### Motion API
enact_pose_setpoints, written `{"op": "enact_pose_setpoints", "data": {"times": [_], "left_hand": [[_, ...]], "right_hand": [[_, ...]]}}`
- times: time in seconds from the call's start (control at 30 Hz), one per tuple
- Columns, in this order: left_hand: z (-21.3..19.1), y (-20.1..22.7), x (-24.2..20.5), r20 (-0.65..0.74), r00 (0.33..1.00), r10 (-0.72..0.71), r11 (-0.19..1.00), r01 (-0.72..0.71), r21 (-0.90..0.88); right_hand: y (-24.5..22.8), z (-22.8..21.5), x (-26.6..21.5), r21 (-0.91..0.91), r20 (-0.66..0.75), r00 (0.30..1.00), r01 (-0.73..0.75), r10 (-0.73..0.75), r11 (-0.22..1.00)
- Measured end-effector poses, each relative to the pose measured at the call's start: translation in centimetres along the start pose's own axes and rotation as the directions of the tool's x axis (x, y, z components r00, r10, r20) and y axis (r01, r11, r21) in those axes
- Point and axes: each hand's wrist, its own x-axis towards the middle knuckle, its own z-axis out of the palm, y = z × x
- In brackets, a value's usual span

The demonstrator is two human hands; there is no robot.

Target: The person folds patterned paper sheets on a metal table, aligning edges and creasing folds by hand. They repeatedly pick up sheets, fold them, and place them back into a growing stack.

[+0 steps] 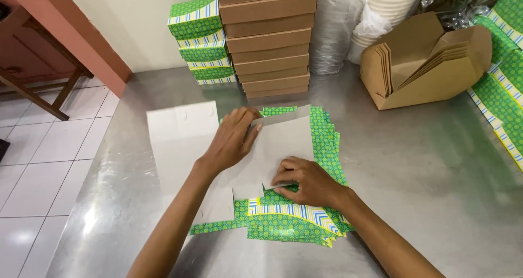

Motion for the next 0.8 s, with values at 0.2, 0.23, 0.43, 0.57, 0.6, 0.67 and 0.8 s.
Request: {"op": "enact_pose_setpoints", "data": {"times": [0.2, 0.23, 0.43, 0.57, 0.6, 0.67, 0.8], "left_hand": [[-3.3, 2.9, 1.6, -0.088, 0.965, 0.247, 0.957, -0.229, 0.177], [-3.4, 3.6, 1.5, -0.087, 0.966, 0.245, 0.958, -0.227, 0.173], [-5.2, 9.7, 0.0, 0.068, 0.942, 0.327, 0.927, -0.334, 0.171], [-4.0, 12.3, -3.2, 0.095, 0.947, 0.305, 0.912, -0.320, 0.255], [-3.5, 12.7, -4.0, 0.101, 0.954, 0.282, 0.917, -0.299, 0.265], [-1.4, 13.1, -5.5, 0.069, 0.970, 0.233, 0.915, -0.243, 0.323], [1.6, 13.3, -8.4, 0.164, 0.981, 0.101, 0.916, -0.156, 0.370]], "right_hand": [[1.0, 0.5, 0.3, -0.166, -0.146, 0.987, 0.048, -0.073, 0.985], [1.2, 0.6, 0.1, -0.163, -0.143, 0.987, 0.046, -0.070, 0.986], [3.5, 1.4, -0.4, -0.339, -0.271, 0.961, -0.034, -0.062, 0.940], [4.9, 2.2, -0.5, 0.049, -0.298, 0.939, -0.168, 0.175, 0.985], [5.4, 2.1, -0.4, 0.145, -0.292, 0.928, -0.195, 0.230, 0.970], [6.5, 1.4, -0.4, 0.332, -0.262, 0.903, -0.247, 0.341, 0.910], [8.5, 0.2, -1.2, 0.658, -0.132, 0.830, -0.336, 0.542, 0.674]]}}
